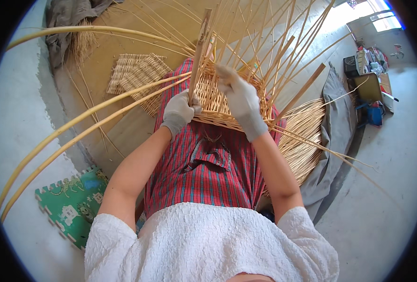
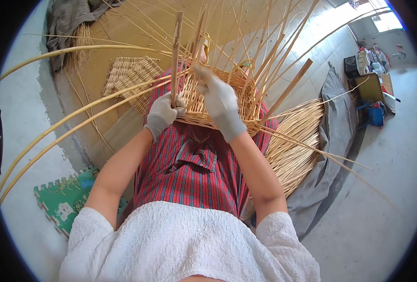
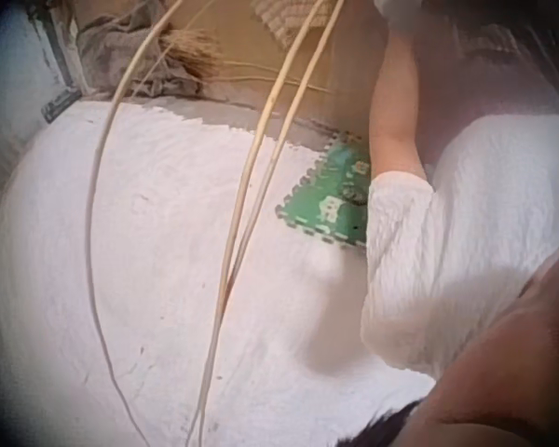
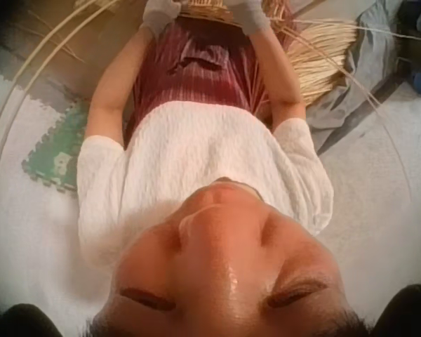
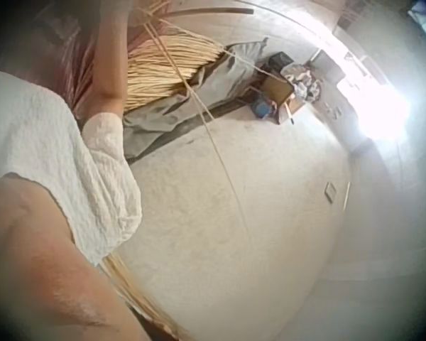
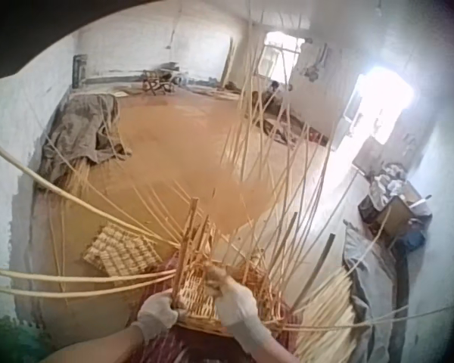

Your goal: The person sits on the floor weaving a rectangular basket using thin wooden strips. They interlace the strips through a vertical frame, occasionally using a metal ruler to measure the basket's dimensions and a hammer to tighten the weave.

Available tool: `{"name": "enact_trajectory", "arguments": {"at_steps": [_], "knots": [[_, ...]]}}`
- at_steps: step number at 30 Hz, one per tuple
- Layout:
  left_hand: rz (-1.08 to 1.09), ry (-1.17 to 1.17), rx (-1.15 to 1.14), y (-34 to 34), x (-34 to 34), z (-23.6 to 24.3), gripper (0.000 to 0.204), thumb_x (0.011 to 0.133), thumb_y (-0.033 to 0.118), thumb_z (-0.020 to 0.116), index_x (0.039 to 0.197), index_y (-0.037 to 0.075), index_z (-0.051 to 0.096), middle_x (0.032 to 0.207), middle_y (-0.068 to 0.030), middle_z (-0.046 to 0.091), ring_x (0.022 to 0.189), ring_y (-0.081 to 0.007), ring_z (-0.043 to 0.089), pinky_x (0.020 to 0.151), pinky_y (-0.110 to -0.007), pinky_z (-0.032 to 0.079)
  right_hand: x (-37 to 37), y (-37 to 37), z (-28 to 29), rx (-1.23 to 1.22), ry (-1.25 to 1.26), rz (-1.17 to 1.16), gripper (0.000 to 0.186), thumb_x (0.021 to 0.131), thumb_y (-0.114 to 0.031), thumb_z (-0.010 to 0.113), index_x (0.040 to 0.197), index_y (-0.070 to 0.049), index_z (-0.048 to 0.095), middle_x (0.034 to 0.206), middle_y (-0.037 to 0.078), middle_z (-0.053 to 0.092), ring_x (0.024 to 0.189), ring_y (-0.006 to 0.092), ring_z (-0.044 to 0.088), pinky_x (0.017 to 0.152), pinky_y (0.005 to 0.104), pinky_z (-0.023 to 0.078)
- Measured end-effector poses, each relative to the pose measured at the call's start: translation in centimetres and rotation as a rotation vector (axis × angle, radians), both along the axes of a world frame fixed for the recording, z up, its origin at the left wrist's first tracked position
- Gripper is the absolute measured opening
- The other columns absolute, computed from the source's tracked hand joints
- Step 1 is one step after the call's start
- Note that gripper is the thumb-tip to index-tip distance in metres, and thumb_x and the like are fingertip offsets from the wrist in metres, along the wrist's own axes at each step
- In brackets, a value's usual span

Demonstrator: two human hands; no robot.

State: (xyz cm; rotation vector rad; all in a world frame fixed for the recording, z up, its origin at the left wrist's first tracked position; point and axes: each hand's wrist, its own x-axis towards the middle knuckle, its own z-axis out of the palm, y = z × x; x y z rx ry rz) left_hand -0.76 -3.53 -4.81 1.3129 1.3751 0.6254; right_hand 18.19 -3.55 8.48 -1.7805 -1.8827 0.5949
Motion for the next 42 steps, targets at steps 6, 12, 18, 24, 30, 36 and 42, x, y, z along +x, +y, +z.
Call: {"name": "enact_trajectory", "arguments": {"at_steps": [6,12,18,24,30,36,42], "knots": [[0.069,0.153,0.096,-0.1,1.1,2.6,0.018,0.084,0.007,0.080,0.086,0.005,0.062,0.075,-0.0049,0.066,0.071,-0.0175,0.062,0.072,-0.035,0.052,-2.8,6.7,-2.0,0.287,-0.137,-0.047,0.085,0.094,-0.004,0.060,0.164,-0.031,0.023,0.160,0.022,0.039,0.114,0.0367,0.068,0.088,0.0429,0.058],[0.040,0.179,0.077,0.2,0.7,1.2,0.015,0.082,0.005,0.077,0.084,0.006,0.062,0.074,-0.0057,0.066,0.070,-0.0186,0.063,0.070,-0.036,0.052,-2.2,3.4,-5.5,0.387,0.785,-0.261,0.048,0.107,-0.024,0.056,0.150,-0.011,0.041,0.099,0.012,0.070,0.080,0.0252,0.069,0.076,0.0348,0.055],[0.072,0.206,0.118,0.0,1.3,1.0,0.018,0.081,0.005,0.078,0.080,0.008,0.060,0.072,-0.0016,0.063,0.068,-0.0141,0.062,0.067,-0.032,0.052,-1.9,-6.8,-8.7,0.191,0.697,-0.401,0.024,0.111,-0.027,0.050,0.102,-0.004,0.051,0.084,0.006,0.064,0.072,0.0168,0.064,0.066,0.0384,0.055],[-0.011,0.016,0.042,0.8,0.3,1.1,0.036,0.078,0.023,0.092,0.080,0.010,0.058,0.071,0.0017,0.057,0.066,-0.0109,0.052,0.066,-0.031,0.049,0.9,-9.9,-13.6,0.220,1.047,-0.366,0.026,0.112,-0.031,0.046,0.103,-0.007,0.050,0.087,0.004,0.059,0.079,0.0172,0.066,0.059,0.0323,0.056],[0.065,0.141,0.029,1.1,1.6,2.8,0.047,0.075,0.045,0.092,0.076,0.008,0.064,0.066,0.0012,0.060,0.061,-0.0134,0.054,0.062,-0.033,0.048,0.6,-10.2,-12.0,0.044,1.245,-0.584,0.033,0.111,-0.036,0.048,0.102,-0.004,0.050,0.086,0.007,0.062,0.078,0.0205,0.074,0.035,0.0252,0.046],[0.028,0.015,-0.037,2.3,-0.5,-1.3,0.057,0.080,0.058,0.085,0.079,0.004,0.069,0.066,-0.0013,0.064,0.061,-0.0129,0.058,0.060,-0.033,0.047,1.2,-10.6,-10.1,-0.011,1.357,-0.487,0.013,0.107,-0.018,0.056,0.108,-0.006,0.055,0.101,0.014,0.070,0.095,0.0221,0.073,0.051,0.0242,0.057],[0.024,-0.341,0.079,1.7,-1.6,0.5,0.046,0.096,0.043,0.074,0.103,-0.002,0.064,0.088,-0.0063,0.069,0.080,-0.0136,0.064,0.076,-0.029,0.052,9.4,-12.0,-12.9,0.315,1.310,-0.777,0.022,0.102,-0.010,0.065,0.120,-0.012,0.052,0.102,0.012,0.073,0.090,0.0225,0.074,0.059,0.0303,0.061]]}}
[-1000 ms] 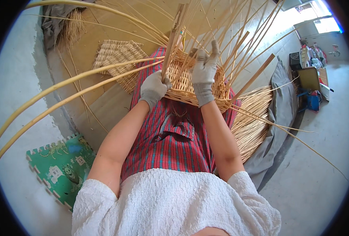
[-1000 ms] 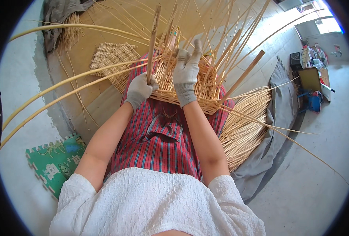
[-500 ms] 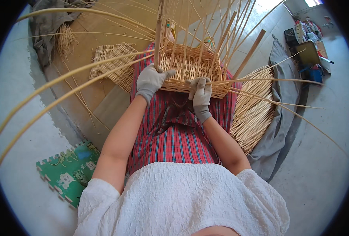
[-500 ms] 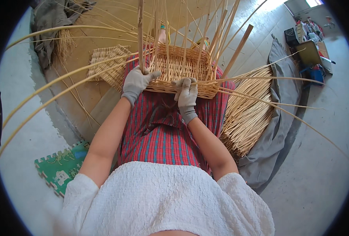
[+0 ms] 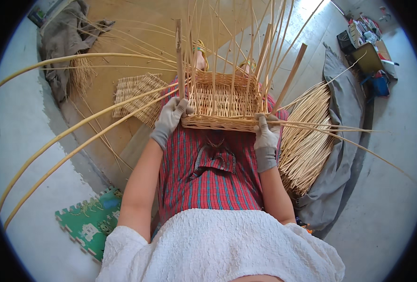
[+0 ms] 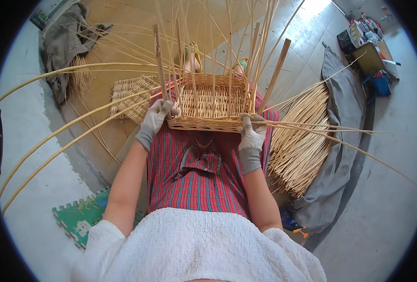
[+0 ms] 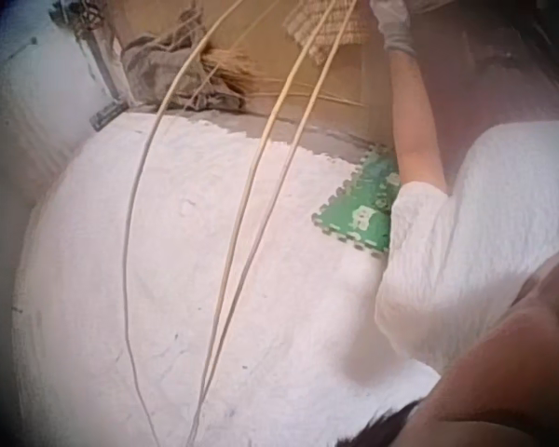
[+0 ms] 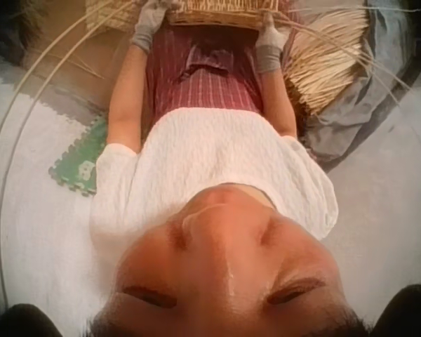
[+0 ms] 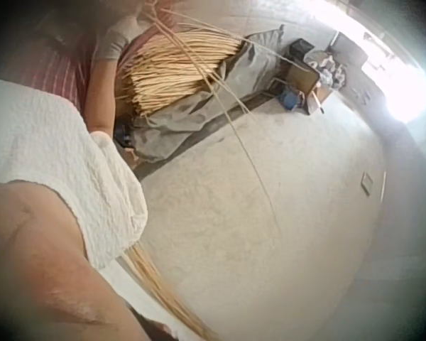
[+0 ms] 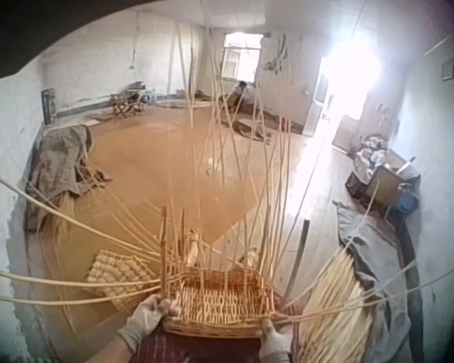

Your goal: The person sits on the floor weaving a rectangular basket using thin wooden strips. They interlace the strips through a vertical frame, occasionally using a metal ruler to measure the basket's dimensions and a hammer to tighten the weave.

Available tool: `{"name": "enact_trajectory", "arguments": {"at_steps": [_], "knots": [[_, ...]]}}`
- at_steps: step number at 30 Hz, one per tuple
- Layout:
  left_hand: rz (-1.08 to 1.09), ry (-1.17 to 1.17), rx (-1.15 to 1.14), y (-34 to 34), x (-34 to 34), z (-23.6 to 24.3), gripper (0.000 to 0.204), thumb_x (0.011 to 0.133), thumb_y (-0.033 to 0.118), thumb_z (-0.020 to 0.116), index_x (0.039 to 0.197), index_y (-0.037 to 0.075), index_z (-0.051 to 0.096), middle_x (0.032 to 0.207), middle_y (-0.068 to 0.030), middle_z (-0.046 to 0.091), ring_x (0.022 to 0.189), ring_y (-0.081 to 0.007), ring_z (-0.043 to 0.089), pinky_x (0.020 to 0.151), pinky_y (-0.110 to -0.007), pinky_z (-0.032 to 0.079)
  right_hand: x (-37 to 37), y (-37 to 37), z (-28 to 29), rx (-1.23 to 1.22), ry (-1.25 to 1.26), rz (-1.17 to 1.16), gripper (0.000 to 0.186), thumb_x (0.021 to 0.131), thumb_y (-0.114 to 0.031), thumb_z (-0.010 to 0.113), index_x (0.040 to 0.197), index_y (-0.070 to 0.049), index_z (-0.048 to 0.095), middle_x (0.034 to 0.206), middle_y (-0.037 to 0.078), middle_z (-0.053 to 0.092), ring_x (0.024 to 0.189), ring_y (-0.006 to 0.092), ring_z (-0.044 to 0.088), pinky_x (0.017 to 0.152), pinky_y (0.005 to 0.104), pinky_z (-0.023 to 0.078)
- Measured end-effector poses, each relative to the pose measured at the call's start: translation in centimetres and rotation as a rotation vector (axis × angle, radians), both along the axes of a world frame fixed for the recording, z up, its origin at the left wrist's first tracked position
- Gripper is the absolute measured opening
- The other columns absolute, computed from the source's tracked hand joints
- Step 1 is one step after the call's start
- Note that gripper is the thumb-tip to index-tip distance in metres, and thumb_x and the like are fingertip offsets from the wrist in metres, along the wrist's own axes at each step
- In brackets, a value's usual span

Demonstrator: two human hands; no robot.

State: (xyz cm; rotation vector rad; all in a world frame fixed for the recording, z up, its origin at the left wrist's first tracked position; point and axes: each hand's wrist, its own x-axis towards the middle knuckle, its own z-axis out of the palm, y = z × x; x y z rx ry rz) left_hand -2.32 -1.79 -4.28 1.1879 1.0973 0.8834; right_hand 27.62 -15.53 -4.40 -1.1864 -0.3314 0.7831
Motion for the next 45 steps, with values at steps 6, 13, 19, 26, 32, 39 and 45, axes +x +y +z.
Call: {"name": "enact_trajectory", "arguments": {"at_steps": [6,13,19,26,32,39,45], "knots": [[-0.096,0.523,0.242,-4.4,7.1,4.9,0.026,0.102,0.016,0.064,0.124,0.002,0.063,0.112,-0.0164,0.069,0.079,-0.0158,0.071,0.069,-0.031,0.058,0.0,0.5,3.0,-0.085,-0.172,0.308,0.029,0.106,-0.013,0.059,0.128,-0.016,0.041,0.097,0.012,0.074,0.085,0.0194,0.074,0.054,0.0262,0.055],[-0.374,0.356,-0.355,-2.6,9.5,2.9,0.042,0.102,0.038,0.064,0.120,0.000,0.067,0.073,-0.0172,0.072,0.050,-0.0192,0.067,0.045,-0.032,0.056,-2.3,10.3,10.2,-0.125,-1.235,0.696,0.053,0.094,-0.003,0.059,0.144,-0.012,0.046,0.128,0.020,0.065,0.110,0.0321,0.070,0.092,0.0403,0.057],[-0.241,0.297,-0.432,-2.1,10.1,1.1,0.044,0.101,0.037,0.066,0.118,-0.003,0.068,0.078,-0.0143,0.073,0.057,-0.0197,0.071,0.049,-0.033,0.060,-1.5,13.9,5.8,0.047,-1.213,0.534,0.058,0.091,0.000,0.059,0.147,-0.008,0.044,0.143,0.019,0.056,0.122,0.0333,0.063,0.102,0.0393,0.052],[-0.238,0.186,-0.219,-2.7,9.5,2.3,0.056,0.093,0.038,0.077,0.134,0.006,0.056,0.092,-0.0117,0.071,0.068,-0.0186,0.072,0.059,-0.032,0.056,2.6,-0.2,-0.2,-0.049,-0.396,0.282,0.023,0.111,-0.021,0.048,0.130,-0.008,0.047,0.100,0.013,0.069,0.072,0.0137,0.062,0.075,0.0336,0.058],[-0.078,0.557,-0.020,-1.3,11.5,3.0,0.062,0.087,0.031,0.084,0.132,0.000,0.055,0.096,-0.0094,0.069,0.072,-0.0145,0.065,0.070,-0.032,0.056,0.7,-2.0,3.8,-0.120,-0.322,0.339,0.018,0.111,-0.018,0.047,0.124,-0.006,0.049,0.089,0.011,0.071,0.065,0.0095,0.063,0.049,0.0225,0.049],[-0.225,0.296,-0.028,-5.0,15.7,5.8,0.031,0.103,0.020,0.061,0.131,0.006,0.055,0.097,-0.0135,0.069,0.059,-0.0196,0.066,0.061,-0.033,0.057,3.6,-2.1,3.8,0.004,-0.123,-0.048,0.013,0.102,-0.006,0.063,0.114,-0.006,0.057,0.100,0.013,0.075,0.076,0.0111,0.069,0.048,0.0215,0.048],[-0.406,0.350,-0.176,-4.9,18.6,2.4,0.030,0.108,0.035,0.052,0.112,0.006,0.061,0.070,-0.0083,0.065,0.049,-0.0190,0.061,0.048,-0.035,0.049,3.4,2.8,6.6,-0.012,-0.603,0.181,0.020,0.098,0.004,0.060,0.117,-0.002,0.057,0.122,0.016,0.069,0.105,0.0209,0.071,0.085,0.0347,0.059]]}}
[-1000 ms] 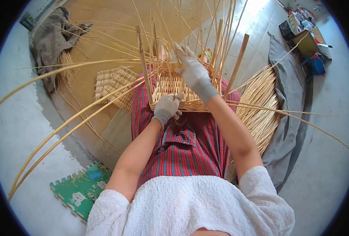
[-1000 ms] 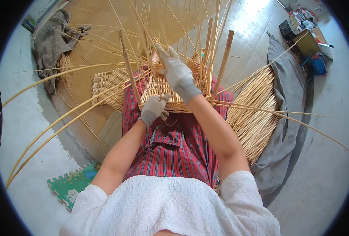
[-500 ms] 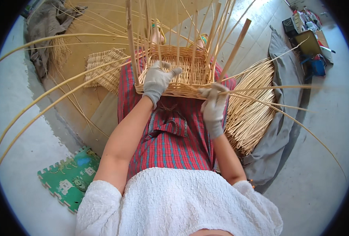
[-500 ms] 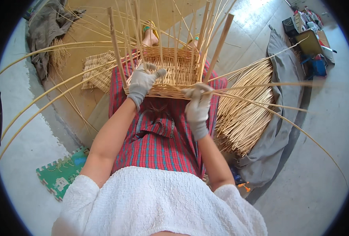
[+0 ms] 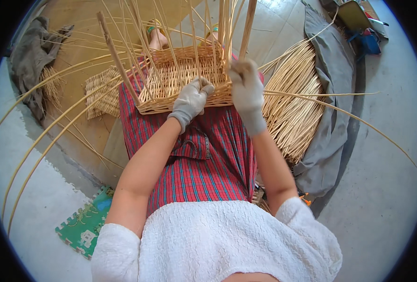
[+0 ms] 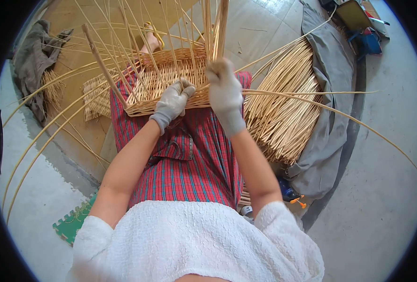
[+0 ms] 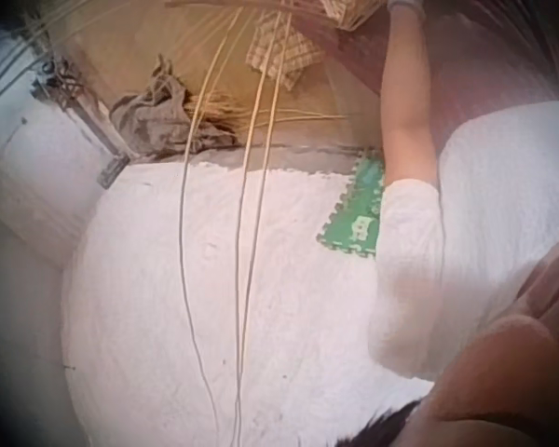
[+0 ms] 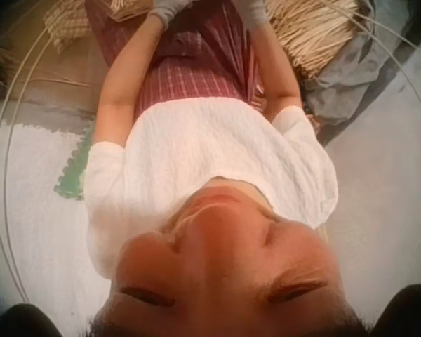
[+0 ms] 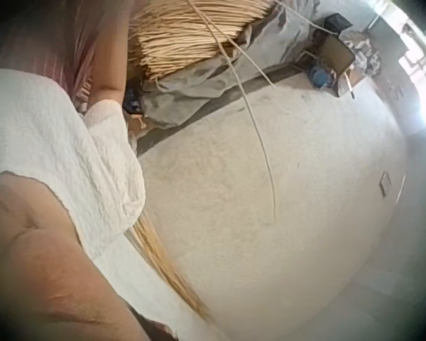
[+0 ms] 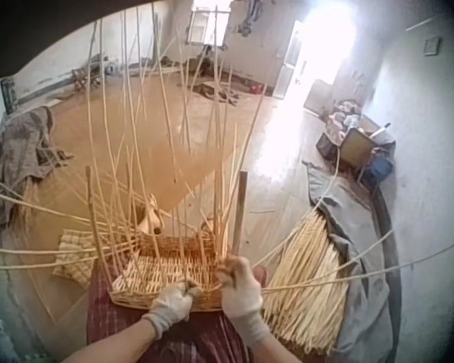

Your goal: The person sits on the floor weaving a rectangular basket using thin wooden strips. They interlace the strips through a vertical frame, occasionally using a metal ruler to measure the basket's dimensions and a hammer to tighten the weave.

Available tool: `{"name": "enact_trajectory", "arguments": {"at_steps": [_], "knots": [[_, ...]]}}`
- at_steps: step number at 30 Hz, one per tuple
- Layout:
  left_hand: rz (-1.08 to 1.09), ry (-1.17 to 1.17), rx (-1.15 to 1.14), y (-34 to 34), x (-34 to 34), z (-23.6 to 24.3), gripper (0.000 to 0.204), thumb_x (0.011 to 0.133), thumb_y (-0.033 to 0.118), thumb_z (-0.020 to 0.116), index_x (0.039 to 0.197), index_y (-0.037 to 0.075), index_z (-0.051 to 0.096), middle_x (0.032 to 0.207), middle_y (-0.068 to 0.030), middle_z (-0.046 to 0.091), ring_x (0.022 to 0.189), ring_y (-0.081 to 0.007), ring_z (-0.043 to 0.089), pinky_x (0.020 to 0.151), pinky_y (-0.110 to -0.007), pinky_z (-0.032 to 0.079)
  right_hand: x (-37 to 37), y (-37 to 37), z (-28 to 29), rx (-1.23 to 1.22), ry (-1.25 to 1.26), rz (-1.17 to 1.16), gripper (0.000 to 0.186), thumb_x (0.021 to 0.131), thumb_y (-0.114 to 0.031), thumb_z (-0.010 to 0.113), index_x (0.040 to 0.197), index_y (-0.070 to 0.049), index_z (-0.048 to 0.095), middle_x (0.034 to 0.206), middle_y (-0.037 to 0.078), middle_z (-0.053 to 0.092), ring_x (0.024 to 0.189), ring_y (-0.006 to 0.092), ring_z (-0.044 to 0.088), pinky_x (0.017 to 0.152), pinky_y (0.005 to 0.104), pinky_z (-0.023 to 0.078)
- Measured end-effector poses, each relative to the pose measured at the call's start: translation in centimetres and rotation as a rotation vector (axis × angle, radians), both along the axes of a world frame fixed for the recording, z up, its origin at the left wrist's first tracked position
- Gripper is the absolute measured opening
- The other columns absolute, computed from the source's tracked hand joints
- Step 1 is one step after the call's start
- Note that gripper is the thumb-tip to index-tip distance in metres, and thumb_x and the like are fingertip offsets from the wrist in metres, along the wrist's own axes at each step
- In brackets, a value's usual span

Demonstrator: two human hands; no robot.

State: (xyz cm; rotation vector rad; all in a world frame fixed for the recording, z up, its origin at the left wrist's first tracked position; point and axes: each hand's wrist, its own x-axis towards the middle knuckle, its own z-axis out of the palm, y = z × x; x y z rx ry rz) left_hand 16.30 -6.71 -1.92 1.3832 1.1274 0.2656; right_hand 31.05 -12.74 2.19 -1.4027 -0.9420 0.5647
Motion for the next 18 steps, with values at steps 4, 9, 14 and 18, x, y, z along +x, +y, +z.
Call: {"name": "enact_trajectory", "arguments": {"at_steps": [4,9,14,18], "knots": [[0.090,0.100,0.134,0.5,1.1,-1.8,0.031,0.108,0.035,0.052,0.112,0.006,0.062,0.068,-0.0066,0.061,0.048,-0.0174,0.059,0.046,-0.034,0.047,-0.2,8.6,2.3,-0.044,-0.794,0.054,0.042,0.094,0.000,0.062,0.134,-0.006,0.053,0.134,0.018,0.060,0.118,0.0258,0.067,0.091,0.0360,0.058],[0.165,-0.001,-0.089,-0.4,0.7,0.6,0.027,0.109,0.032,0.050,0.113,0.008,0.061,0.067,-0.0055,0.061,0.046,-0.0159,0.058,0.039,-0.033,0.046,1.3,7.1,4.9,-0.284,-0.160,0.273,0.074,0.087,0.002,0.061,0.154,-0.016,0.035,0.136,0.021,0.061,0.116,0.0377,0.065,0.096,0.0409,0.055],[0.151,0.009,-0.098,-0.4,0.9,2.3,0.026,0.109,0.030,0.050,0.115,0.007,0.060,0.067,-0.0057,0.061,0.043,-0.0153,0.056,0.035,-0.032,0.044,1.3,9.1,2.8,0.233,-0.939,0.068,0.042,0.085,-0.001,0.068,0.126,-0.003,0.061,0.109,0.017,0.071,0.106,0.0347,0.069,0.091,0.0409,0.056],[0.255,-0.083,-0.161,-0.1,1.6,1.3,0.026,0.109,0.030,0.051,0.113,0.006,0.061,0.066,-0.0058,0.061,0.042,-0.0147,0.053,0.035,-0.032,0.043,0.6,13.6,2.7,-0.311,-0.983,0.261,0.098,0.085,0.005,0.056,0.168,-0.018,0.010,0.159,0.023,0.042,0.136,0.0373,0.052,0.106,0.0384,0.048]]}}
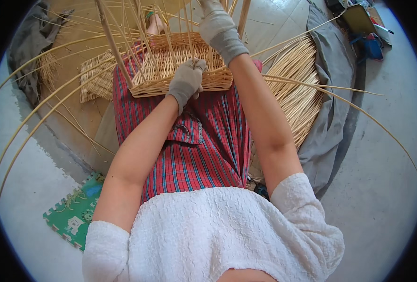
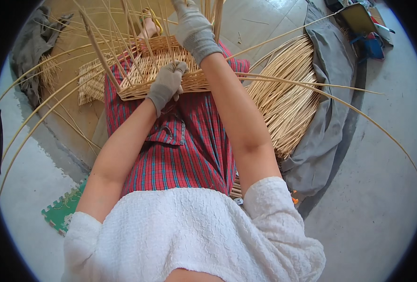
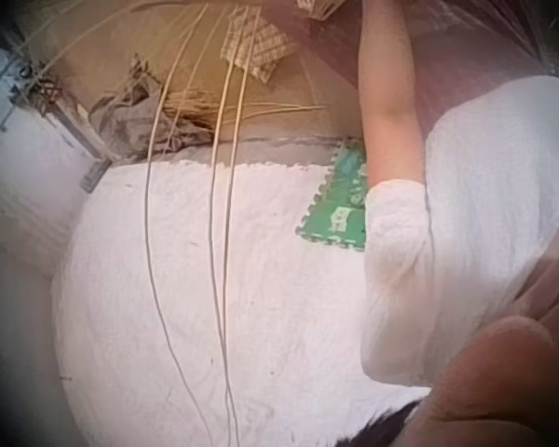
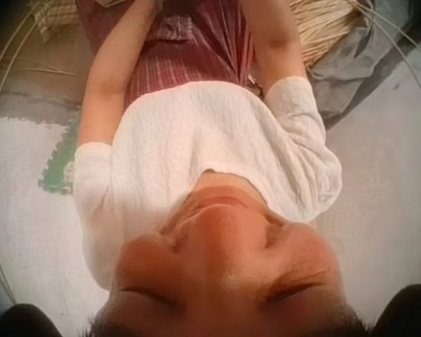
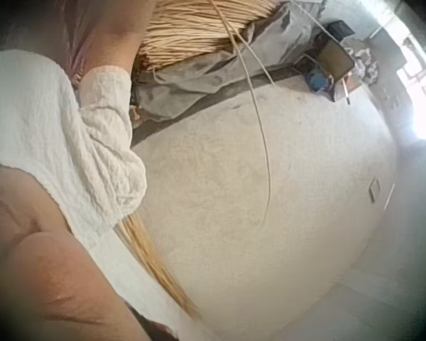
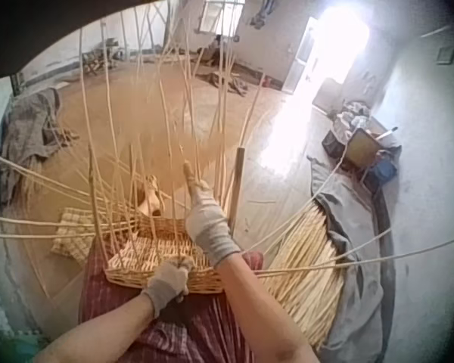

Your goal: The person sits on the floor weaving a rectangular basket using thin wooden strips. They interlace the strips through a vertical frame, occasionally using a metal ruler to measure the basket's dimensions and a hammer to tighten the weave.

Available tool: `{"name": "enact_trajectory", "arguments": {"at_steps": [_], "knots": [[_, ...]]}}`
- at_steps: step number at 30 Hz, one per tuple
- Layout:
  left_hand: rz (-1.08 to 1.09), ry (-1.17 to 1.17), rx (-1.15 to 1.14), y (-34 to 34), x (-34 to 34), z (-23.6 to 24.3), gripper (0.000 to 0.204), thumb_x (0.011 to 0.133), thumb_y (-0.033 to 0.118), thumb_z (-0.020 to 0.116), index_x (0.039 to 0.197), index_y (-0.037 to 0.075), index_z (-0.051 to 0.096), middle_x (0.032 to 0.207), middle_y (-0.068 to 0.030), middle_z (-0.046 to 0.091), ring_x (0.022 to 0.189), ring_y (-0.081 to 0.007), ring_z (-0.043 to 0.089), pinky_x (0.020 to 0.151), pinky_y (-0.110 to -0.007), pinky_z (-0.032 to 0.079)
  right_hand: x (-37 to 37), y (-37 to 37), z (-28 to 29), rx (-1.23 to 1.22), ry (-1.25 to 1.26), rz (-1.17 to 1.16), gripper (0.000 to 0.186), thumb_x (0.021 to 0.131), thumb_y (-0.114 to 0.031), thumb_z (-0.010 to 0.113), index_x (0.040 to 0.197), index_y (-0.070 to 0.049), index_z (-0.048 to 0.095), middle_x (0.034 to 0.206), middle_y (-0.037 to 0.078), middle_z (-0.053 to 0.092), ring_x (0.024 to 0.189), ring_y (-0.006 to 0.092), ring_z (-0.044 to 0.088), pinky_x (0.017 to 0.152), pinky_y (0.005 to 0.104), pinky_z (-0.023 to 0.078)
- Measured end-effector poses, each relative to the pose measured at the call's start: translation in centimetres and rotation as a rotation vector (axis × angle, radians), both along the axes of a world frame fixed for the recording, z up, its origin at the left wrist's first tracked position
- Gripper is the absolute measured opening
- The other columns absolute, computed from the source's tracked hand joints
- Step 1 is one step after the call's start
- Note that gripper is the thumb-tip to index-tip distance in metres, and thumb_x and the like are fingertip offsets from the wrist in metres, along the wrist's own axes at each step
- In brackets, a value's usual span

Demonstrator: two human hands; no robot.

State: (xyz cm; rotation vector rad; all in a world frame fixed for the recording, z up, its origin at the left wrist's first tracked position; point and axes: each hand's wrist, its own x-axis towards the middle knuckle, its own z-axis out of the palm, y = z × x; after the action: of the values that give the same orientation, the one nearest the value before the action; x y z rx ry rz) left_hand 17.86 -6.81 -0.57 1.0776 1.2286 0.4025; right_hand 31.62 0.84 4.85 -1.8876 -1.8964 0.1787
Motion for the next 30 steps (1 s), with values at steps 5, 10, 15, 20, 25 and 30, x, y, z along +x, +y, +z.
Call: {"name": "enact_trajectory", "arguments": {"at_steps": [5,10,15,20,25,30], "knots": [[-0.098,0.120,0.056,1.1,0.1,-0.6,0.022,0.104,0.027,0.062,0.112,0.007,0.061,0.067,-0.0061,0.061,0.038,-0.0146,0.052,0.030,-0.033,0.042,2.8,-10.4,-0.1,0.077,-0.350,-0.155,0.031,0.092,-0.008,0.062,0.121,0.001,0.060,0.107,0.016,0.069,0.097,0.0303,0.073,0.078,0.0411,0.060],[-0.091,0.128,0.055,0.7,0.4,-0.2,0.026,0.101,0.014,0.063,0.124,0.007,0.055,0.076,-0.0088,0.064,0.042,-0.0150,0.055,0.033,-0.033,0.046,4.4,-20.1,1.3,-0.007,1.232,-0.589,0.025,0.108,-0.022,0.052,0.111,-0.002,0.067,0.103,0.009,0.071,0.083,0.0179,0.076,0.058,0.0318,0.060],[0.076,-0.056,0.495,-3.1,-4.6,1.0,0.041,0.101,0.009,0.062,0.140,0.009,0.052,0.115,-0.0126,0.067,0.065,-0.0171,0.067,0.059,-0.033,0.056,2.4,-22.3,3.7,-0.470,0.623,-0.261,0.020,0.104,-0.023,0.059,0.112,-0.007,0.069,0.107,0.011,0.073,0.091,0.0277,0.075,0.075,0.0382,0.060],[0.191,0.259,1.054,-2.8,-15.4,-1.7,0.034,0.099,0.005,0.062,0.133,0.007,0.061,0.115,-0.0084,0.067,0.082,-0.0166,0.068,0.078,-0.032,0.056,-2.1,-20.3,-3.2,-0.474,0.112,0.155,0.030,0.095,-0.023,0.065,0.121,-0.010,0.070,0.106,0.012,0.073,0.104,0.0346,0.070,0.093,0.0436,0.055],[0.327,0.232,0.641,-3.9,-19.7,-1.7,0.019,0.099,0.003,0.061,0.117,0.004,0.066,0.099,-0.0060,0.066,0.080,-0.0139,0.064,0.076,-0.030,0.055,-9.4,-13.1,-17.5,-0.651,0.066,0.073,0.043,0.104,-0.030,0.044,0.141,-0.012,0.057,0.143,0.020,0.056,0.137,0.0397,0.050,0.115,0.0518,0.038],[-0.041,0.053,0.592,-6.6,-16.8,-0.5,0.022,0.091,-0.003,0.062,0.111,0.004,0.070,0.103,-0.0074,0.068,0.091,-0.0167,0.067,0.084,-0.032,0.056,-11.2,-11.3,-25.2,-0.473,0.314,-0.006,0.055,0.110,-0.041,0.032,0.156,-0.013,0.043,0.164,0.017,0.036,0.153,0.0349,0.030,0.127,0.0469,0.022]]}}
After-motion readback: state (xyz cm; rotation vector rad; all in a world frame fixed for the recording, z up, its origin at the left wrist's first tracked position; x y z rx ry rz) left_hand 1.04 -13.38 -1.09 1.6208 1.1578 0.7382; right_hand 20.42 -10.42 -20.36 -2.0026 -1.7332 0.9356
